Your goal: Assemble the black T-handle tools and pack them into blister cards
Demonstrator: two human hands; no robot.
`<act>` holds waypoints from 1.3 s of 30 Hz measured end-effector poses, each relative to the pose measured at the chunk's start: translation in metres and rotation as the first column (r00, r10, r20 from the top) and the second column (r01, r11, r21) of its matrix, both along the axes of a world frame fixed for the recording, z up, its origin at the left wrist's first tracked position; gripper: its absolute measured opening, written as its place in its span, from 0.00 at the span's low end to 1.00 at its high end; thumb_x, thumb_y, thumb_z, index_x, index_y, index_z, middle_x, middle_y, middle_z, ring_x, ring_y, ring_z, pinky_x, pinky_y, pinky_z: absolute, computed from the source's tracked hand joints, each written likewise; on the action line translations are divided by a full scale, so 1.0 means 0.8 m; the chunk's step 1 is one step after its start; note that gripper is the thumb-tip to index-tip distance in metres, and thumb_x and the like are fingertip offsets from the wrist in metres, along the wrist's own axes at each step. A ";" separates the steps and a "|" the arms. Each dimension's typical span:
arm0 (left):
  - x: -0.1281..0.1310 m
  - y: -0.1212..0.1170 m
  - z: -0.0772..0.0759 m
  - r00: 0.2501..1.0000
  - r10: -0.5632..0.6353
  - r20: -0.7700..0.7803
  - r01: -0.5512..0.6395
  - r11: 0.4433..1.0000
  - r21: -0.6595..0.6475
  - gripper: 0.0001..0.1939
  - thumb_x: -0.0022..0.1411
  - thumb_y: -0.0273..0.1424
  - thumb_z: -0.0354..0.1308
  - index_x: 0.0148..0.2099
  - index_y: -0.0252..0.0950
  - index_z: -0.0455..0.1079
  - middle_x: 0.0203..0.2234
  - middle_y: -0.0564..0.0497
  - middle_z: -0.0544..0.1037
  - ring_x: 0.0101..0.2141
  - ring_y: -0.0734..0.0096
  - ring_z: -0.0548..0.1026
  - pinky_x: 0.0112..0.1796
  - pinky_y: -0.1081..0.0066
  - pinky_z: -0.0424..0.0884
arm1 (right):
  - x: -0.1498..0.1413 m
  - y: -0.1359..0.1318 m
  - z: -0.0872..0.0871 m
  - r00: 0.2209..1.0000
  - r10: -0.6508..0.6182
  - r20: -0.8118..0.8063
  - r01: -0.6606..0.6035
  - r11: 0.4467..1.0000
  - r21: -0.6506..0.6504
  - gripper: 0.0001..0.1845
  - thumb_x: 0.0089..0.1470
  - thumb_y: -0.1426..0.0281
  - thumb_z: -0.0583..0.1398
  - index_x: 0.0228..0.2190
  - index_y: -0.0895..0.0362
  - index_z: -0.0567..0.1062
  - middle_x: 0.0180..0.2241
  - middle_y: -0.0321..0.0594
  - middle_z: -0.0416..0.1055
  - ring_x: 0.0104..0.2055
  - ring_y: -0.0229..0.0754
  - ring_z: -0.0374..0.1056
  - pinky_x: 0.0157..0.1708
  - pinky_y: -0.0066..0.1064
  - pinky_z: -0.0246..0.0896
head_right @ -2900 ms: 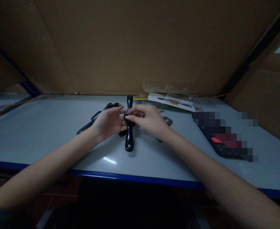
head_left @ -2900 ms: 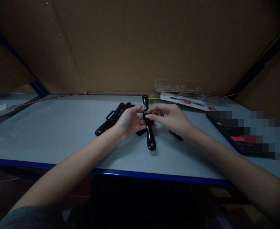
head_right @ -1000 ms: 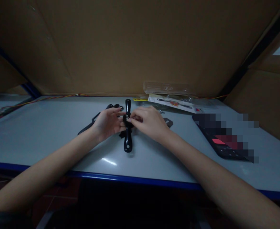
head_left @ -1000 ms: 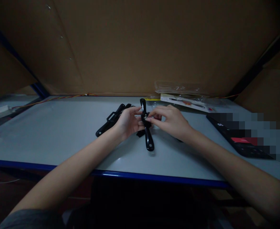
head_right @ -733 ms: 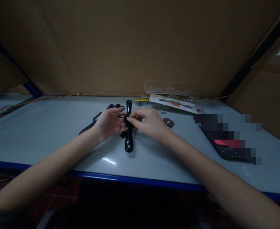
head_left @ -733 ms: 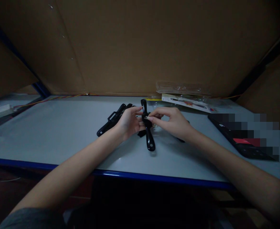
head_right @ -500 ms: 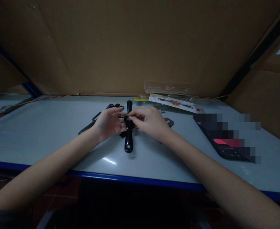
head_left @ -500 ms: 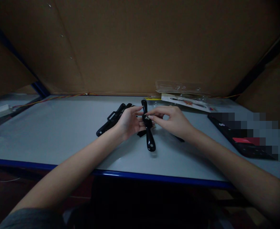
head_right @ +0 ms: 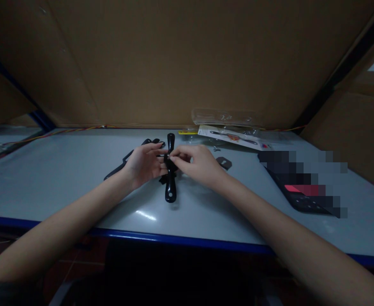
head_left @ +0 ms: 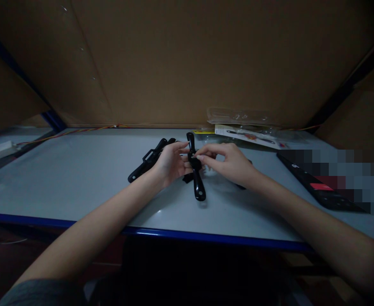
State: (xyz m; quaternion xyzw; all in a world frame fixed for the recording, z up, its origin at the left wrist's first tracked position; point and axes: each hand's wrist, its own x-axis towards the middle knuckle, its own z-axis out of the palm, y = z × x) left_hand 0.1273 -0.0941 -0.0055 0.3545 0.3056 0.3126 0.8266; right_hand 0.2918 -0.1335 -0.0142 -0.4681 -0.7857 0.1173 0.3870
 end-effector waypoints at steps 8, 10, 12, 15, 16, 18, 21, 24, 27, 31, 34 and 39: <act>-0.002 0.004 -0.003 0.999 -0.048 0.013 0.048 0.999 0.002 0.17 0.55 0.33 0.51 0.45 0.29 0.58 0.29 0.46 0.74 0.30 0.64 0.75 0.40 0.61 0.66 | 0.005 0.004 -0.003 0.985 -0.133 0.108 0.136 0.990 -0.023 0.13 0.50 0.74 0.54 0.34 0.54 0.77 0.22 0.35 0.72 0.23 0.36 0.64 0.26 0.28 0.53; -0.002 0.003 -0.003 0.999 -0.043 0.017 0.043 0.999 -0.004 0.18 0.55 0.32 0.51 0.47 0.29 0.58 0.30 0.45 0.75 0.30 0.64 0.75 0.40 0.60 0.66 | 0.004 0.004 -0.005 0.984 -0.142 0.108 0.146 0.989 -0.031 0.12 0.50 0.74 0.54 0.33 0.54 0.77 0.22 0.35 0.73 0.24 0.37 0.64 0.26 0.28 0.53; -0.002 0.003 -0.002 0.999 -0.033 0.016 0.033 0.999 -0.003 0.18 0.55 0.32 0.51 0.47 0.29 0.57 0.30 0.45 0.74 0.29 0.64 0.75 0.41 0.60 0.66 | 0.004 0.003 -0.005 0.989 -0.115 0.089 0.119 0.992 -0.041 0.12 0.49 0.74 0.54 0.31 0.55 0.77 0.24 0.36 0.73 0.25 0.37 0.65 0.27 0.28 0.54; -0.001 0.001 -0.001 1.000 -0.019 0.000 0.019 1.000 0.001 0.15 0.55 0.32 0.50 0.44 0.30 0.58 0.28 0.46 0.74 0.28 0.65 0.75 0.40 0.61 0.66 | 0.002 0.002 -0.004 0.998 -0.049 0.034 0.051 0.997 -0.054 0.11 0.49 0.75 0.54 0.30 0.57 0.77 0.26 0.37 0.74 0.27 0.37 0.66 0.28 0.28 0.55; -0.001 0.001 -0.001 1.000 -0.014 -0.008 0.014 1.000 0.003 0.14 0.55 0.32 0.50 0.43 0.30 0.58 0.28 0.46 0.74 0.28 0.65 0.75 0.40 0.61 0.66 | 0.002 0.002 -0.004 0.999 -0.030 0.016 0.031 0.998 -0.056 0.11 0.49 0.75 0.54 0.30 0.57 0.77 0.26 0.37 0.74 0.27 0.37 0.66 0.28 0.28 0.55; 0.000 0.001 0.000 1.000 -0.007 -0.021 0.007 1.000 0.007 0.13 0.56 0.32 0.50 0.42 0.31 0.58 0.28 0.46 0.74 0.28 0.65 0.75 0.39 0.62 0.66 | 0.001 0.001 -0.002 1.000 -0.005 -0.013 0.004 0.998 -0.060 0.12 0.50 0.75 0.54 0.31 0.57 0.78 0.26 0.36 0.74 0.26 0.36 0.65 0.27 0.28 0.56; 0.000 0.001 -0.001 0.999 -0.019 -0.030 0.019 1.000 0.018 0.14 0.55 0.33 0.50 0.42 0.30 0.58 0.28 0.46 0.73 0.28 0.65 0.75 0.40 0.61 0.66 | 0.000 0.000 -0.001 1.000 0.001 -0.016 -0.002 0.998 -0.061 0.13 0.51 0.74 0.54 0.33 0.56 0.78 0.27 0.36 0.74 0.25 0.35 0.65 0.27 0.28 0.56; -0.001 0.002 -0.003 0.999 -0.037 -0.025 0.037 0.999 0.021 0.14 0.55 0.33 0.51 0.43 0.30 0.59 0.28 0.46 0.73 0.28 0.64 0.74 0.40 0.60 0.66 | 0.002 0.002 -0.002 0.998 -0.050 0.033 0.052 0.997 -0.051 0.13 0.51 0.74 0.54 0.35 0.54 0.78 0.27 0.36 0.74 0.26 0.36 0.65 0.27 0.28 0.55; -0.001 0.003 -0.003 0.999 -0.044 -0.017 0.045 0.999 0.020 0.14 0.55 0.34 0.50 0.42 0.30 0.60 0.26 0.47 0.73 0.28 0.64 0.74 0.40 0.60 0.66 | 0.003 0.003 -0.005 0.992 -0.110 0.069 0.112 0.993 -0.040 0.13 0.50 0.74 0.54 0.34 0.54 0.77 0.25 0.36 0.74 0.26 0.37 0.66 0.26 0.29 0.54; -0.001 0.003 -0.002 0.999 -0.030 -0.015 0.030 1.000 0.009 0.13 0.56 0.33 0.50 0.41 0.30 0.60 0.26 0.47 0.73 0.28 0.65 0.74 0.40 0.60 0.66 | 0.003 0.003 -0.005 0.996 -0.079 0.051 0.082 0.994 -0.068 0.11 0.50 0.74 0.54 0.31 0.56 0.76 0.24 0.35 0.73 0.26 0.37 0.66 0.26 0.28 0.54; 0.000 0.003 -0.001 1.000 -0.019 -0.014 0.020 1.000 0.008 0.11 0.56 0.33 0.50 0.39 0.30 0.60 0.25 0.47 0.73 0.27 0.66 0.74 0.39 0.60 0.66 | 0.001 0.002 -0.004 1.000 -0.017 0.023 0.019 0.996 -0.084 0.10 0.50 0.74 0.54 0.30 0.56 0.76 0.23 0.34 0.72 0.25 0.36 0.65 0.26 0.28 0.53; 0.000 0.001 -0.001 1.000 -0.006 -0.023 0.006 1.000 0.008 0.10 0.55 0.33 0.51 0.38 0.31 0.60 0.25 0.48 0.72 0.26 0.65 0.74 0.39 0.60 0.67 | -0.001 0.000 -0.002 0.999 0.032 -0.001 -0.032 0.995 -0.094 0.10 0.52 0.72 0.54 0.32 0.56 0.76 0.26 0.35 0.73 0.27 0.37 0.65 0.28 0.28 0.54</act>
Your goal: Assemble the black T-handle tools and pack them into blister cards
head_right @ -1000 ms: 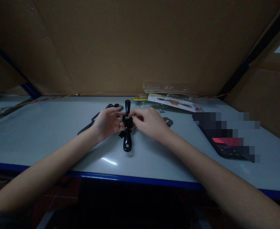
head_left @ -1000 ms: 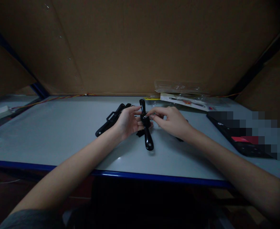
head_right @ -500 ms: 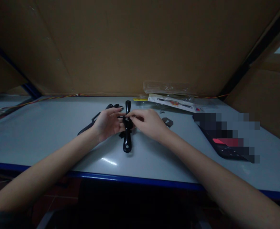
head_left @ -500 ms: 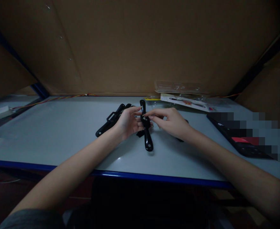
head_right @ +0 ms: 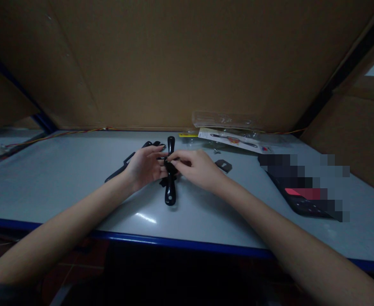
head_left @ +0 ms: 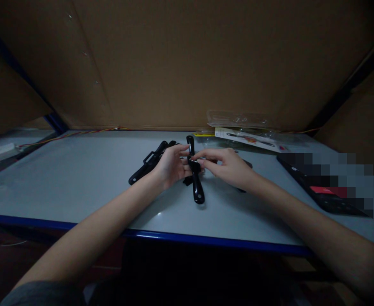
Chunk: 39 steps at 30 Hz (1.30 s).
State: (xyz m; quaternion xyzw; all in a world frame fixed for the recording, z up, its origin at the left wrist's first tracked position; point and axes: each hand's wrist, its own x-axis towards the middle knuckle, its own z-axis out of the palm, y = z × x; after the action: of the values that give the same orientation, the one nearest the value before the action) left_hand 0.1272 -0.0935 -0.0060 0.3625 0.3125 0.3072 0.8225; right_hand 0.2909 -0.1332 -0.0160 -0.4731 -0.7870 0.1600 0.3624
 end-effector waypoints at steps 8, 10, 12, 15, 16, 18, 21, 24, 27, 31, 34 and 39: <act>-0.001 -0.001 0.002 1.000 0.004 0.004 -0.003 1.000 -0.014 0.12 0.54 0.32 0.52 0.40 0.30 0.61 0.29 0.45 0.73 0.29 0.65 0.74 0.39 0.60 0.67 | 0.003 0.003 -0.003 0.990 -0.113 0.083 0.116 0.993 -0.031 0.09 0.51 0.71 0.54 0.33 0.55 0.74 0.19 0.32 0.67 0.22 0.35 0.60 0.23 0.28 0.49; -0.001 -0.001 0.002 1.000 0.000 0.003 0.000 1.000 -0.020 0.12 0.54 0.32 0.53 0.39 0.31 0.61 0.29 0.45 0.73 0.28 0.66 0.74 0.38 0.61 0.68 | 0.003 0.004 -0.003 0.990 -0.107 0.093 0.111 0.993 -0.036 0.09 0.51 0.71 0.54 0.33 0.56 0.74 0.17 0.31 0.65 0.20 0.34 0.57 0.22 0.28 0.47; -0.001 -0.001 0.002 1.000 0.000 0.001 0.000 1.000 -0.020 0.10 0.54 0.32 0.53 0.37 0.31 0.62 0.27 0.46 0.73 0.28 0.66 0.74 0.37 0.62 0.68 | 0.003 0.003 -0.004 0.991 -0.089 0.095 0.093 0.995 -0.036 0.09 0.50 0.72 0.54 0.32 0.56 0.73 0.17 0.30 0.64 0.20 0.34 0.57 0.22 0.27 0.46; -0.001 -0.001 0.002 1.000 0.004 0.001 -0.004 1.000 -0.021 0.09 0.54 0.32 0.52 0.36 0.31 0.63 0.24 0.47 0.72 0.28 0.66 0.73 0.38 0.62 0.68 | 0.002 0.001 -0.004 0.992 -0.079 0.101 0.081 0.997 -0.015 0.09 0.50 0.73 0.54 0.32 0.56 0.73 0.16 0.30 0.62 0.20 0.34 0.56 0.22 0.27 0.46; -0.001 -0.001 0.002 1.000 0.004 0.002 -0.004 1.000 -0.023 0.09 0.54 0.32 0.52 0.36 0.30 0.63 0.24 0.48 0.71 0.28 0.66 0.73 0.38 0.62 0.68 | 0.002 0.001 -0.004 0.992 -0.080 0.100 0.081 0.997 -0.007 0.09 0.50 0.73 0.54 0.32 0.56 0.73 0.16 0.30 0.62 0.20 0.34 0.56 0.22 0.27 0.46; -0.001 -0.001 0.001 1.000 0.006 0.003 -0.006 1.000 -0.024 0.09 0.54 0.32 0.52 0.36 0.30 0.64 0.23 0.48 0.71 0.28 0.66 0.74 0.39 0.62 0.68 | 0.002 0.001 -0.003 0.992 -0.083 0.098 0.083 0.997 0.001 0.10 0.49 0.73 0.54 0.33 0.56 0.73 0.16 0.29 0.61 0.20 0.35 0.56 0.22 0.27 0.46; 0.000 -0.002 0.000 1.000 0.008 -0.006 -0.008 1.000 -0.011 0.12 0.54 0.32 0.52 0.38 0.29 0.64 0.25 0.46 0.72 0.30 0.65 0.74 0.40 0.62 0.68 | 0.011 0.006 0.004 0.987 -0.124 0.102 0.121 0.992 0.035 0.12 0.49 0.72 0.54 0.37 0.55 0.73 0.17 0.30 0.63 0.21 0.36 0.59 0.24 0.28 0.49; 0.001 -0.001 -0.002 0.999 0.004 -0.036 -0.004 1.000 0.017 0.14 0.55 0.31 0.52 0.41 0.26 0.64 0.28 0.43 0.74 0.32 0.62 0.75 0.40 0.61 0.69 | 0.041 0.021 0.013 0.960 -0.245 0.133 0.226 0.964 0.143 0.13 0.49 0.71 0.55 0.38 0.56 0.73 0.23 0.36 0.67 0.27 0.39 0.64 0.30 0.31 0.55; 0.001 -0.001 -0.004 0.997 -0.008 -0.077 0.011 0.999 0.030 0.14 0.56 0.27 0.51 0.44 0.23 0.64 0.33 0.38 0.75 0.34 0.60 0.76 0.39 0.63 0.71 | 0.089 0.040 0.016 0.828 -0.483 0.285 0.413 0.869 0.273 0.15 0.47 0.71 0.55 0.38 0.55 0.74 0.36 0.44 0.70 0.41 0.49 0.64 0.39 0.39 0.56; 0.001 -0.001 -0.006 0.992 -0.041 -0.118 0.049 0.997 0.059 0.12 0.57 0.20 0.50 0.44 0.20 0.63 0.37 0.34 0.75 0.36 0.61 0.76 0.39 0.67 0.72 | 0.154 0.057 0.006 0.589 -0.739 0.329 0.655 0.674 0.341 0.20 0.46 0.70 0.55 0.43 0.54 0.73 0.45 0.50 0.66 0.50 0.58 0.58 0.42 0.47 0.54; 0.001 0.001 -0.008 0.992 -0.045 -0.118 0.057 0.993 0.102 0.11 0.57 0.17 0.50 0.44 0.20 0.63 0.37 0.33 0.75 0.35 0.61 0.77 0.39 0.65 0.72 | 0.182 0.064 -0.004 0.558 -0.780 0.282 0.718 0.625 0.306 0.22 0.47 0.70 0.53 0.46 0.54 0.72 0.48 0.53 0.64 0.51 0.59 0.56 0.41 0.47 0.54; 0.002 0.002 -0.010 0.984 -0.070 -0.166 0.085 0.993 0.084 0.08 0.60 0.19 0.49 0.43 0.22 0.63 0.35 0.34 0.75 0.33 0.61 0.78 0.36 0.66 0.74 | 0.194 0.091 -0.007 0.564 -0.741 0.365 0.704 0.662 0.256 0.24 0.47 0.71 0.53 0.47 0.54 0.71 0.48 0.52 0.64 0.51 0.57 0.57 0.41 0.46 0.55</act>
State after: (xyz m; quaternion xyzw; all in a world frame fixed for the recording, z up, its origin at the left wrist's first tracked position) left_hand 0.1290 -0.0919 -0.0142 0.4351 0.3500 0.2583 0.7883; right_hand 0.4459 -0.0607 -0.0212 -0.7610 -0.5899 -0.1455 0.2273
